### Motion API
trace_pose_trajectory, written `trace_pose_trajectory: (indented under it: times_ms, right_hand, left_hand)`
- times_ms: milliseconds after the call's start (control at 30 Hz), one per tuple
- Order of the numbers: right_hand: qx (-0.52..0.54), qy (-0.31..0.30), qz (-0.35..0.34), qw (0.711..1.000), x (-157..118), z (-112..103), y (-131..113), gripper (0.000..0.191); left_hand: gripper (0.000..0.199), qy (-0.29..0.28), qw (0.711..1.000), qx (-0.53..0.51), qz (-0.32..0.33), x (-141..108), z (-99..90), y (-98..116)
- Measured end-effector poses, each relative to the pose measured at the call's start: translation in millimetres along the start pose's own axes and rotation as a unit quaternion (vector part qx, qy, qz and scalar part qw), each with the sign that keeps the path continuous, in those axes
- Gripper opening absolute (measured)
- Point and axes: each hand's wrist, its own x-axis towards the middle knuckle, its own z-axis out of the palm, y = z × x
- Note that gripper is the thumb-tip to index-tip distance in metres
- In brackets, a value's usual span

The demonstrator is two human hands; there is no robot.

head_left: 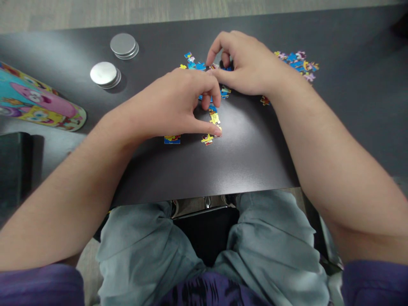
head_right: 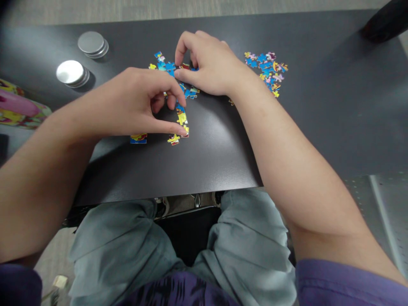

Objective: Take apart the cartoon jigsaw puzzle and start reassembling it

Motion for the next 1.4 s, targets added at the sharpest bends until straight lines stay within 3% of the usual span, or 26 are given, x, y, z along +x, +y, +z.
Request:
trace_pose_trajectory:
  times_ms: [333, 633, 833, 967, 1167, 1400]
  right_hand:
    - [0.010, -0.007, 0.007, 1.000, -1.8, -3.4, -3.4, 0.020]
    - [0.012, -0.006, 0.002, 1.000, 0.5, -1.4, -0.6, 0.020]
    - [0.013, 0.000, 0.002, 1.000, -0.3, -0.8, -0.7, 0.018]
    - [0.016, 0.001, 0.000, 1.000, -1.0, -1.5, -2.5, 0.019]
    - [0.015, -0.003, 0.004, 1.000, -1.1, -2.4, -2.3, 0.019]
    - [0.020, 0.001, -0.001, 1.000, -0.7, -1.3, -2.4, 0.019]
  left_hand:
    - [0.036, 0.016, 0.999, -0.016, 0.025, 1.8, -10.3, -6.3]
    - [0.030, -0.004, 0.999, 0.044, 0.023, -0.6, -5.8, -1.3]
    - [0.023, 0.029, 0.997, 0.065, 0.015, -2.8, 0.5, 4.4]
    - [0.018, 0.021, 0.998, 0.051, 0.028, -2.8, -0.2, 6.1]
    - [0.025, 0.002, 0.999, 0.014, 0.037, -1.3, -0.2, 2.8]
    - [0.034, -0.009, 0.995, 0.051, 0.083, 0.5, 2.8, -2.7]
